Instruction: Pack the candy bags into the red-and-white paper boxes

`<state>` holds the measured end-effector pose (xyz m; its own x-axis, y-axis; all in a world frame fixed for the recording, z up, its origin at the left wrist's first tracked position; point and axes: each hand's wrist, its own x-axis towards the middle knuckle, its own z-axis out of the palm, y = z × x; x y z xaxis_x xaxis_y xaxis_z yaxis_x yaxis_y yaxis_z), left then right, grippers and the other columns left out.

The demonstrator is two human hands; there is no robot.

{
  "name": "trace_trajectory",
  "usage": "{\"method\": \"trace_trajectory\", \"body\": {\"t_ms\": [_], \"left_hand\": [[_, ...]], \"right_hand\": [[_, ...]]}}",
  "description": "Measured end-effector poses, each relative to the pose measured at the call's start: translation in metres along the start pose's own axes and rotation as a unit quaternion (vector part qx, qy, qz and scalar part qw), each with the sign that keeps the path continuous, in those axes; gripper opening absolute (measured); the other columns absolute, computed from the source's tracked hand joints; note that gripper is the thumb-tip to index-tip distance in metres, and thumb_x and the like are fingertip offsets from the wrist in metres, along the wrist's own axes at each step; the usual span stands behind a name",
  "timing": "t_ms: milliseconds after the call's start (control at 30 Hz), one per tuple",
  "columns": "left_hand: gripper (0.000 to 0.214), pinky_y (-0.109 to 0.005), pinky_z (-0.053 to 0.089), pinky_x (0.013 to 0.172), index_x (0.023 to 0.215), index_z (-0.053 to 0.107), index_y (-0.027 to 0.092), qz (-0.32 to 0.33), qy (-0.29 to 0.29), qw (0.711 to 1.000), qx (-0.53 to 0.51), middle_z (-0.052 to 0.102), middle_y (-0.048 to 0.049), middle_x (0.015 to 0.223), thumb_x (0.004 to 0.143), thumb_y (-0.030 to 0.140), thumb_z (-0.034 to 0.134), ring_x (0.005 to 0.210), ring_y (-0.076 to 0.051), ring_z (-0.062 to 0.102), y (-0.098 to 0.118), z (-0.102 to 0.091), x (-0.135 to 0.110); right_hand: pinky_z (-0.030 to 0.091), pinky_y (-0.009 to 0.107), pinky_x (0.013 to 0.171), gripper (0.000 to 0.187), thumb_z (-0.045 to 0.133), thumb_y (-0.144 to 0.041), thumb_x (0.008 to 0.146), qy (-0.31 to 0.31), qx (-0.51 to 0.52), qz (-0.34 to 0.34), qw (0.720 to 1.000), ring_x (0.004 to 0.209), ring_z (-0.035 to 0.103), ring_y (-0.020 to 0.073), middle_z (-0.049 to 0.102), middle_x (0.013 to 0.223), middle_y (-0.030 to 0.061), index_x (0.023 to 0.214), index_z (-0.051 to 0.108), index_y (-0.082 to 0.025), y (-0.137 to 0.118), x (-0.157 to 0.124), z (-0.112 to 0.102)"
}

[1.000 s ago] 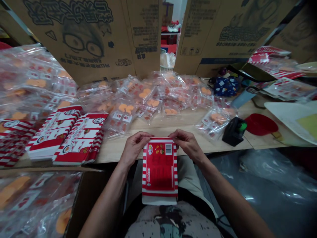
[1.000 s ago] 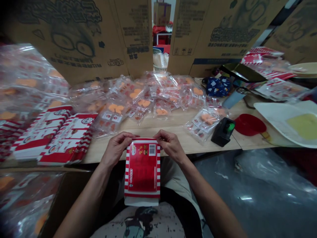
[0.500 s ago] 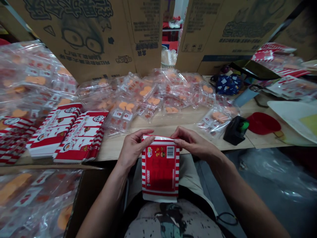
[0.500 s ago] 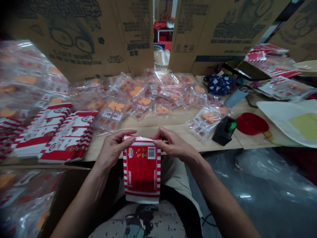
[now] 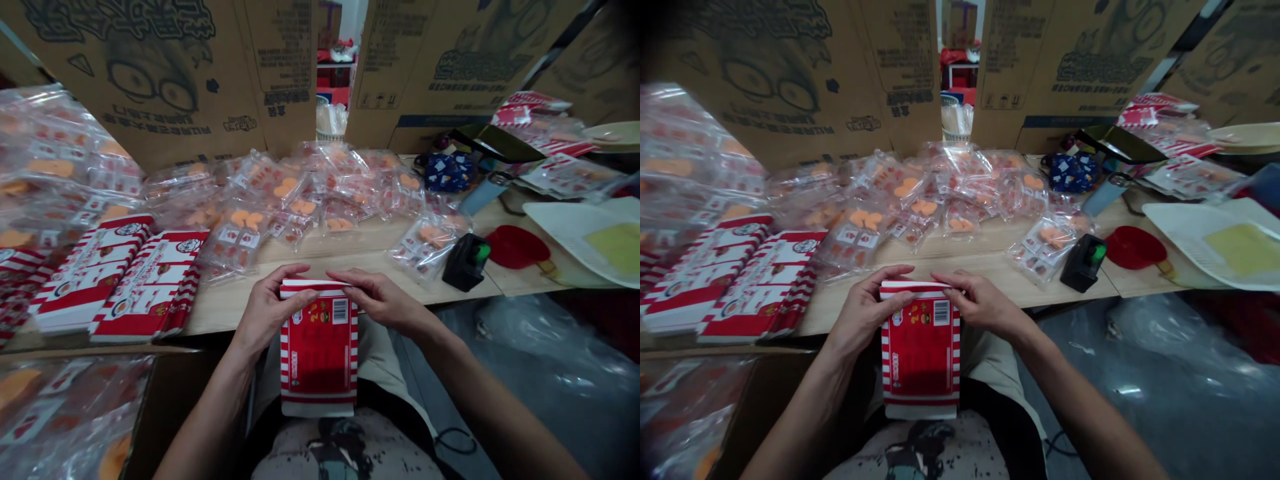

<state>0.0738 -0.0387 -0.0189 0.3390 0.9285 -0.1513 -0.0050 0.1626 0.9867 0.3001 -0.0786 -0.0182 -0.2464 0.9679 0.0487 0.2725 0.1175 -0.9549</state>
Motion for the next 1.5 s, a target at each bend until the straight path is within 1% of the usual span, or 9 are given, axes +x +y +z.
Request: {"method": "trace_trajectory", "body": {"t_ms": [167, 300, 400, 533, 633, 867, 1100, 1300, 1500], "left_hand": [[0.041, -0.022, 0.049, 0.060, 0.109, 0.070, 0.017, 0.034, -0.001, 0.999, 0.037, 0.071, -0.0025, 0.083, 0.086, 0.051, 0.072, 0.067, -0.014, 0.063, -0.002, 0.011, 0.004], [0.038, -0.022, 0.048, 0.059, 0.100, 0.064, 0.018, 0.036, -0.007, 0.998, 0.050, 0.067, -0.0008, 0.080, 0.086, 0.052, 0.071, 0.066, -0.014, 0.062, -0.004, 0.009, 0.004], [0.043, -0.020, 0.041, 0.051, 0.104, 0.059, 0.020, 0.025, -0.019, 0.998, 0.048, 0.064, 0.0018, 0.075, 0.082, 0.054, 0.074, 0.057, -0.011, 0.056, -0.007, 0.006, 0.001], [0.045, -0.020, 0.037, 0.048, 0.106, 0.058, 0.021, 0.037, -0.001, 0.999, 0.036, 0.059, 0.0036, 0.070, 0.085, 0.059, 0.068, 0.052, -0.010, 0.050, -0.009, 0.011, -0.001], [0.040, -0.020, 0.042, 0.054, 0.109, 0.059, 0.021, 0.053, 0.033, 0.997, 0.039, 0.059, 0.0033, 0.071, 0.088, 0.055, 0.066, 0.058, -0.011, 0.054, -0.007, 0.015, 0.000], [0.038, -0.020, 0.044, 0.059, 0.112, 0.065, 0.020, 0.066, 0.047, 0.996, 0.048, 0.062, 0.0018, 0.076, 0.089, 0.049, 0.068, 0.063, -0.012, 0.054, -0.008, 0.013, 0.002], [0.029, -0.019, 0.038, 0.054, 0.084, 0.064, 0.019, 0.049, 0.033, 0.998, 0.003, 0.054, 0.0036, 0.068, 0.087, 0.048, 0.069, 0.058, -0.010, 0.045, -0.003, 0.013, 0.003], [0.026, -0.018, 0.037, 0.052, 0.096, 0.061, 0.023, 0.019, 0.000, 0.999, -0.038, 0.053, 0.0049, 0.071, 0.089, 0.047, 0.068, 0.056, -0.009, 0.046, -0.021, 0.012, -0.004], [0.033, -0.021, 0.042, 0.056, 0.088, 0.059, 0.021, 0.008, 0.013, 0.998, -0.068, 0.061, 0.0028, 0.076, 0.083, 0.050, 0.074, 0.059, -0.011, 0.051, -0.042, 0.007, -0.005]], "right_hand": [[0.055, 0.038, 0.082, 0.045, 0.050, -0.021, 0.095, 0.118, -0.226, -0.056, 0.965, 0.088, 0.069, 0.0239, 0.076, 0.107, 0.0100, 0.136, 0.065, -0.025, 0.002, 0.000, 0.005], [0.049, 0.031, 0.066, 0.058, 0.050, -0.016, 0.092, 0.046, -0.376, -0.128, 0.916, 0.068, 0.055, 0.0195, 0.068, 0.086, 0.0107, 0.150, 0.051, -0.019, 0.013, -0.001, 0.003], [0.047, 0.030, 0.068, 0.051, 0.044, -0.024, 0.099, -0.033, -0.329, -0.146, 0.932, 0.072, 0.054, 0.0185, 0.064, 0.093, 0.0095, 0.150, 0.051, -0.022, 0.011, 0.000, -0.006], [0.047, 0.030, 0.070, 0.042, 0.038, -0.041, 0.105, -0.064, -0.154, -0.043, 0.985, 0.076, 0.060, 0.0181, 0.065, 0.086, 0.0047, 0.123, 0.073, -0.027, -0.006, 0.008, -0.020], [0.047, 0.031, 0.071, 0.042, 0.041, -0.046, 0.103, -0.118, -0.078, 0.006, 0.990, 0.080, 0.062, 0.0201, 0.070, 0.086, 0.0035, 0.102, 0.075, -0.024, -0.016, 0.016, -0.026], [0.025, 0.031, 0.058, 0.032, 0.039, -0.036, 0.100, -0.059, -0.287, -0.072, 0.953, 0.053, 0.036, 0.0136, 0.052, 0.060, 0.0010, 0.077, 0.056, -0.021, -0.013, 0.015, -0.017], [0.027, 0.028, 0.055, 0.047, 0.036, -0.047, 0.104, -0.164, -0.226, -0.060, 0.958, 0.049, 0.036, 0.0105, 0.046, 0.053, -0.0028, 0.065, 0.048, -0.022, -0.034, 0.027, -0.039], [0.033, 0.029, 0.060, 0.034, 0.040, -0.032, 0.104, -0.137, -0.259, -0.090, 0.952, 0.056, 0.048, 0.0125, 0.058, 0.065, 0.0002, 0.081, 0.062, -0.021, -0.021, 0.015, -0.026], [0.050, 0.035, 0.081, 0.040, 0.036, -0.035, 0.106, -0.092, -0.210, -0.118, 0.966, 0.093, 0.064, 0.0218, 0.069, 0.109, 0.0092, 0.140, 0.055, -0.025, 0.016, -0.014, -0.005]]}}
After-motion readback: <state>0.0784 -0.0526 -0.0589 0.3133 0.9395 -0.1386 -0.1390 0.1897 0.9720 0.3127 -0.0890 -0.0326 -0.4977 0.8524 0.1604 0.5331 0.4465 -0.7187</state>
